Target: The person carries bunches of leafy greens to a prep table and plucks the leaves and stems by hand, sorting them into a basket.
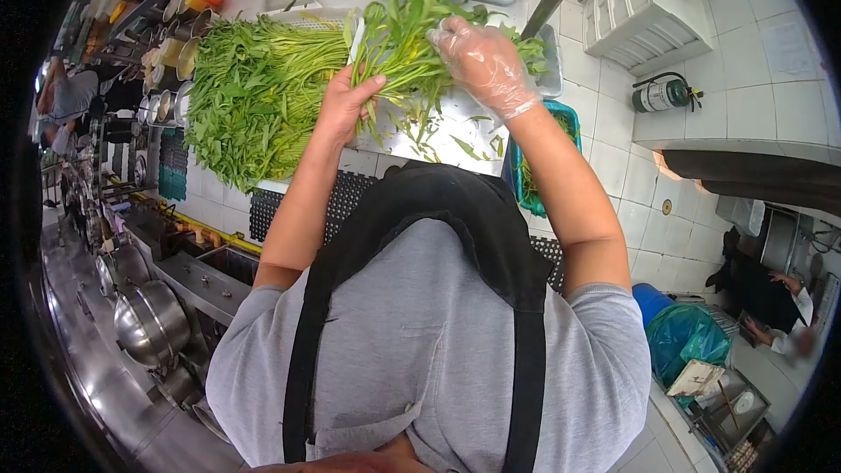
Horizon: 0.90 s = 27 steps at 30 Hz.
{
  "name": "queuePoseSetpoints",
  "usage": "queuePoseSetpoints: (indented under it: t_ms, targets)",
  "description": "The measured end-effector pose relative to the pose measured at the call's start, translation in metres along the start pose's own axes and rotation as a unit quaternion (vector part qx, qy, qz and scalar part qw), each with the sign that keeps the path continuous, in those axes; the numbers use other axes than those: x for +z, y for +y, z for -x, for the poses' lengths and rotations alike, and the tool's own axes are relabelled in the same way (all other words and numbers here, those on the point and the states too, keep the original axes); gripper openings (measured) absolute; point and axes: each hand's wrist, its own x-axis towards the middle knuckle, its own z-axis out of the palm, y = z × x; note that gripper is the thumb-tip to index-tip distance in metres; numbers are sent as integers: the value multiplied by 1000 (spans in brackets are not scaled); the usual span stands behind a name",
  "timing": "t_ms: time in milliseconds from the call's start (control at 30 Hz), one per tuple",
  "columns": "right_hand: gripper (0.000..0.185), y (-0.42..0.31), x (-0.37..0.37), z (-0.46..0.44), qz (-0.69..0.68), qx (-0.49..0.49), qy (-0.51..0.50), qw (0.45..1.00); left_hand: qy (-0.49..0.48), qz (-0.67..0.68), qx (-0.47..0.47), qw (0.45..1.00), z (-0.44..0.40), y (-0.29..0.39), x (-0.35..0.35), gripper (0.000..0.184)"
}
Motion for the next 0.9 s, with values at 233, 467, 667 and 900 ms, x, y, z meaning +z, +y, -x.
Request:
queuePoseSetpoints:
  t_ms: [233, 467, 667, 900]
  targets:
    - [36, 7, 3, 7, 15, -75, -71, 995, -1, -7, -2, 1000, -5, -8, 6, 29]
    - [17, 16, 15, 21, -6, -62, -9, 998, -23, -65, 15, 997, -5, -15, 17, 36]
    - [15, 16, 36, 33, 5, 62, -11, 998, -26, -135, 54, 989, -4, -15, 24, 37]
    - [19, 70, 49, 57, -361, 376, 182, 834, 27, -42, -45, 998, 3, -4, 6, 20]
